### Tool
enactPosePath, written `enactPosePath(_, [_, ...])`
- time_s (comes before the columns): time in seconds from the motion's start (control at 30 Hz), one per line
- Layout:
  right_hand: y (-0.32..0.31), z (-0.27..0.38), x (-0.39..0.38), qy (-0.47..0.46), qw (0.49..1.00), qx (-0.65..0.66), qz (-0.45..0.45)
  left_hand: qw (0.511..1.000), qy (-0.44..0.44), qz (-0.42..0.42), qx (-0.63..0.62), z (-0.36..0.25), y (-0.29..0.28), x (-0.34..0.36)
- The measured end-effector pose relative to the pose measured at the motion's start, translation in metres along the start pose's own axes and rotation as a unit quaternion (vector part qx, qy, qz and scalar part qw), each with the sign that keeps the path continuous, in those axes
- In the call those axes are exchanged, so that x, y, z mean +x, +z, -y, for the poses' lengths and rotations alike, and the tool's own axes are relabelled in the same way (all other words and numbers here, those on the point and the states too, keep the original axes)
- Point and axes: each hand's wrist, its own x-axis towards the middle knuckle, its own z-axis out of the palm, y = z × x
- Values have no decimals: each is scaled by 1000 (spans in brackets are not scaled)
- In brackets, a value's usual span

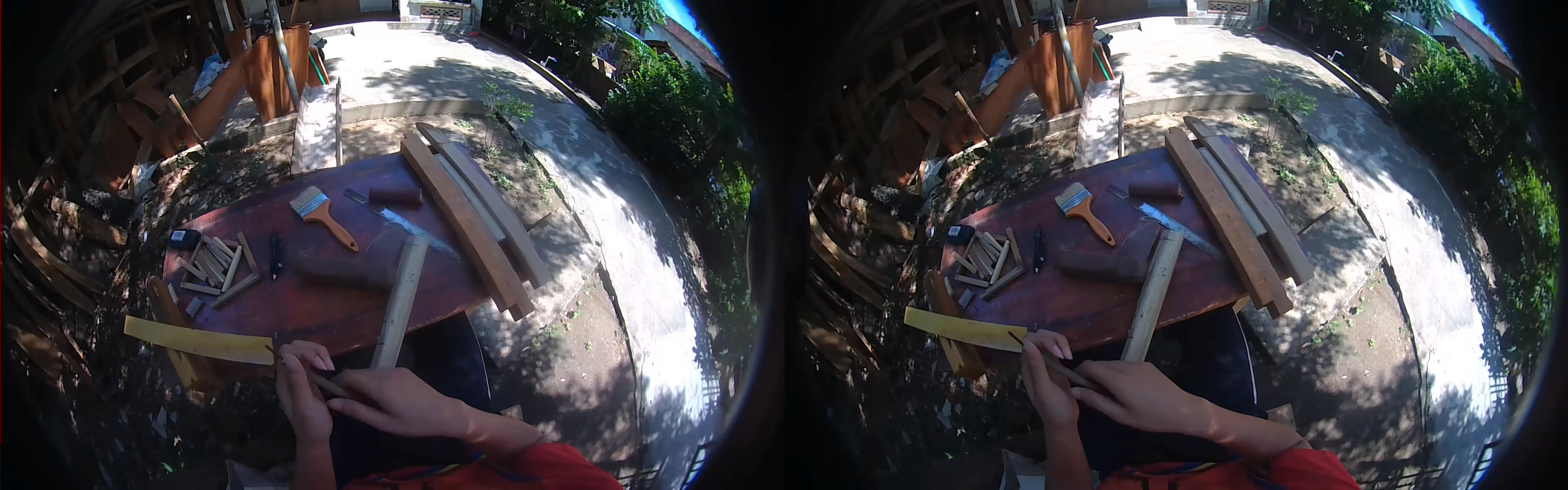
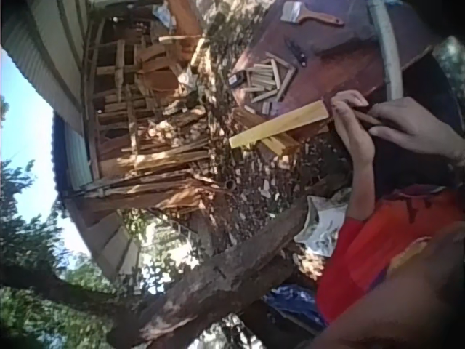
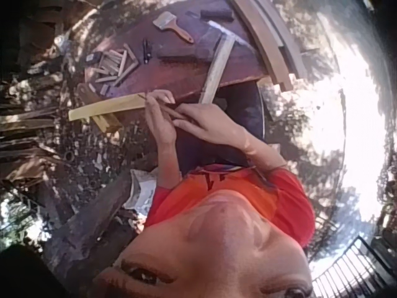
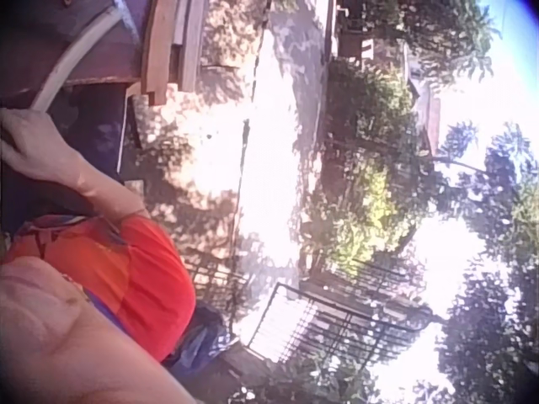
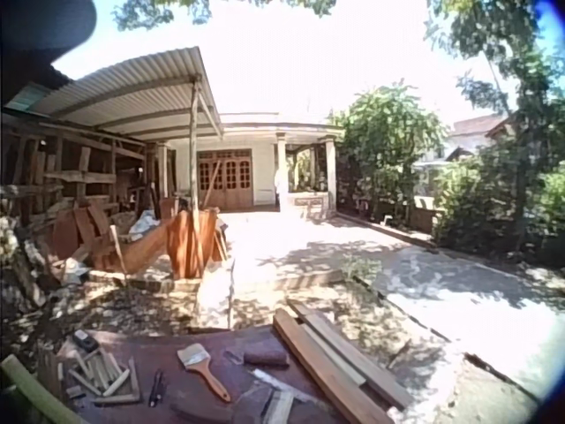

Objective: Measure and fit together pieces of wood for joinery using a mallet and small wood blocks.

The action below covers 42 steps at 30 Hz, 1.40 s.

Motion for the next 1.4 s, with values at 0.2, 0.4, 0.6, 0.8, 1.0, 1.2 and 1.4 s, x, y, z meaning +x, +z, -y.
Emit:
enactPosePath(0.2, [1,-4,4,17,997,65,-22,998,-50,33,-12,7,1,6])
enactPosePath(0.4, [-13,3,1,51,989,118,-71,969,-223,96,-44,29,-36,-6])
enactPosePath(0.6, [-6,1,1,83,982,139,-97,934,-287,4,-214,52,-54,-12])
enactPosePath(0.8, [3,5,-1,105,983,124,-79,938,-253,-105,-214,45,-53,-6])
enactPosePath(1.0, [12,6,3,118,975,162,-96,950,-183,-75,-242,35,-63,-4])
enactPosePath(1.2, [22,15,3,111,975,182,-62,961,-188,-114,-166,32,-76,-2])
enactPosePath(1.4, [30,15,2,113,970,214,-26,978,-150,-143,-26,22,-102,-43])
